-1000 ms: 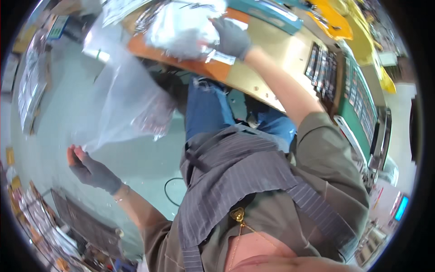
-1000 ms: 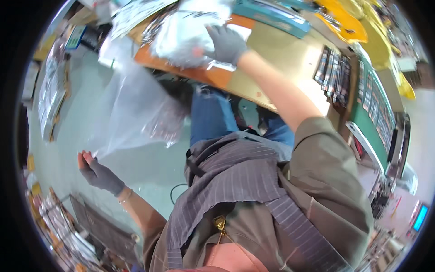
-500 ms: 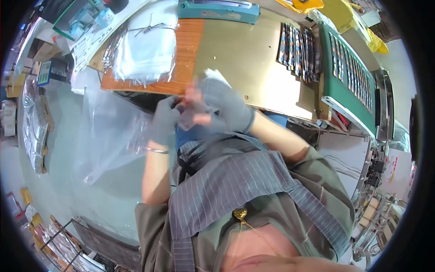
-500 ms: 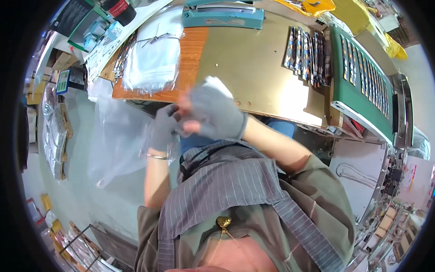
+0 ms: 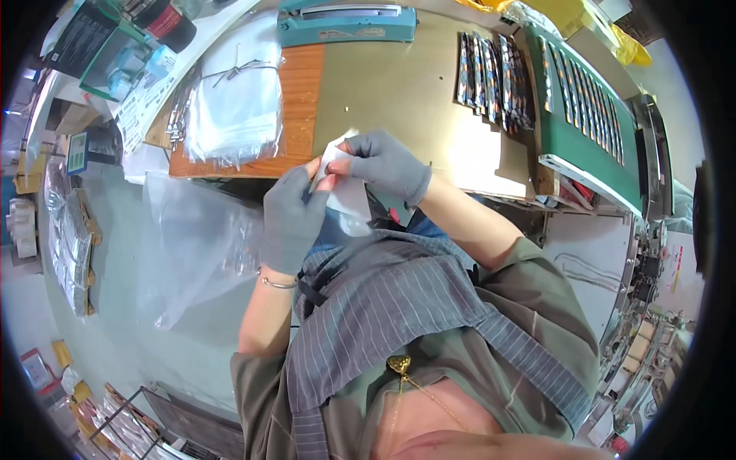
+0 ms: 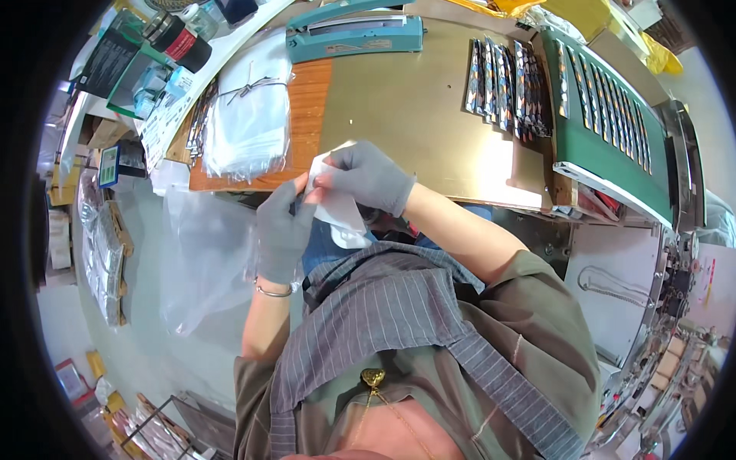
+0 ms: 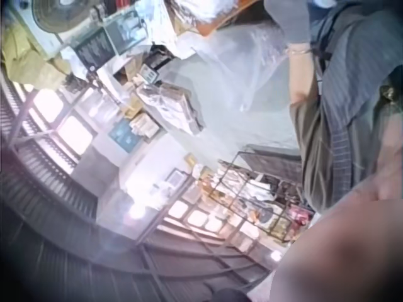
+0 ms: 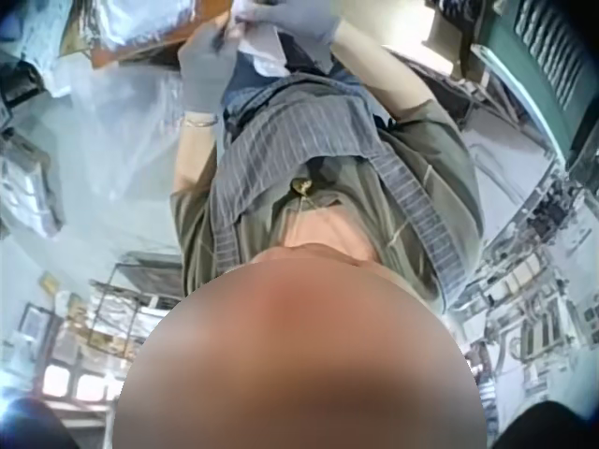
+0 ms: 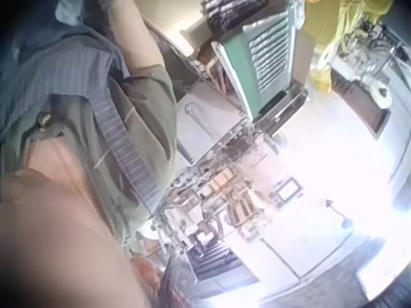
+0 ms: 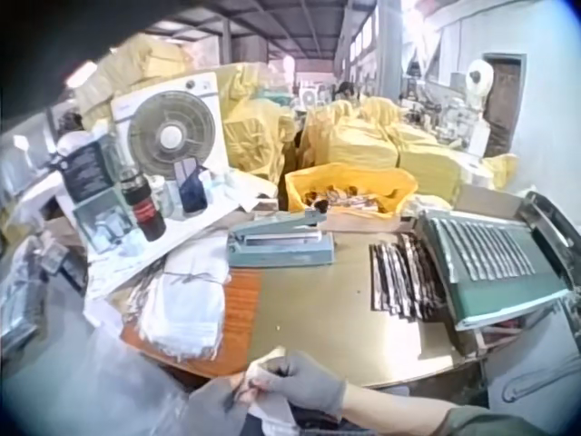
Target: Collect sets of markers from a conveyor belt and place them into plastic bags for final packaging.
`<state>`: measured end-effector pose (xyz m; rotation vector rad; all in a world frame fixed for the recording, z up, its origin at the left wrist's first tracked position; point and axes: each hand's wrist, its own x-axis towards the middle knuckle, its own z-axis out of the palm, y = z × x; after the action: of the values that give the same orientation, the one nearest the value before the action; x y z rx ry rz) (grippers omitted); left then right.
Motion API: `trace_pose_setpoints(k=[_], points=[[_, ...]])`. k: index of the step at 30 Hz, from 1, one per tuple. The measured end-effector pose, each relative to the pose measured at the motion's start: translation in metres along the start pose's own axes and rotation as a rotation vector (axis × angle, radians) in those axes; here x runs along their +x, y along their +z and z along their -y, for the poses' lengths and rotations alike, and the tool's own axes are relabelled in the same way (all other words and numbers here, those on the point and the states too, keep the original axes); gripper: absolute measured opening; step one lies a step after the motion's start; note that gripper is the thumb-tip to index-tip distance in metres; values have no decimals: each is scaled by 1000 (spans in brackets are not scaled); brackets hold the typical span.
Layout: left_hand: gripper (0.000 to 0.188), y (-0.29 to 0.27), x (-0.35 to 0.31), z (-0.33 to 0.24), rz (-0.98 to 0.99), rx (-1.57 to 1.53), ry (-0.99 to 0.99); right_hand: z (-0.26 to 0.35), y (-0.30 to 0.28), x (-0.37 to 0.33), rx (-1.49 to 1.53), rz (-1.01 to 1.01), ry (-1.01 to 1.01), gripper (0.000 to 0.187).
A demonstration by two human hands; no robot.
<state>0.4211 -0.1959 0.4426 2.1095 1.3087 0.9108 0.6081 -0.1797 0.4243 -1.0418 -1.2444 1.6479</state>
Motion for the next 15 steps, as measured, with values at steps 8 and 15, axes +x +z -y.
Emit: trace_pose_setpoints(k=[8,15], points=[[19,-4,29,-2,96,-64,-41,16,-16,1,-333,96,-65,21],[21,-1,50,11,38,98,141,19,-28,17,-613,58,-171,21]])
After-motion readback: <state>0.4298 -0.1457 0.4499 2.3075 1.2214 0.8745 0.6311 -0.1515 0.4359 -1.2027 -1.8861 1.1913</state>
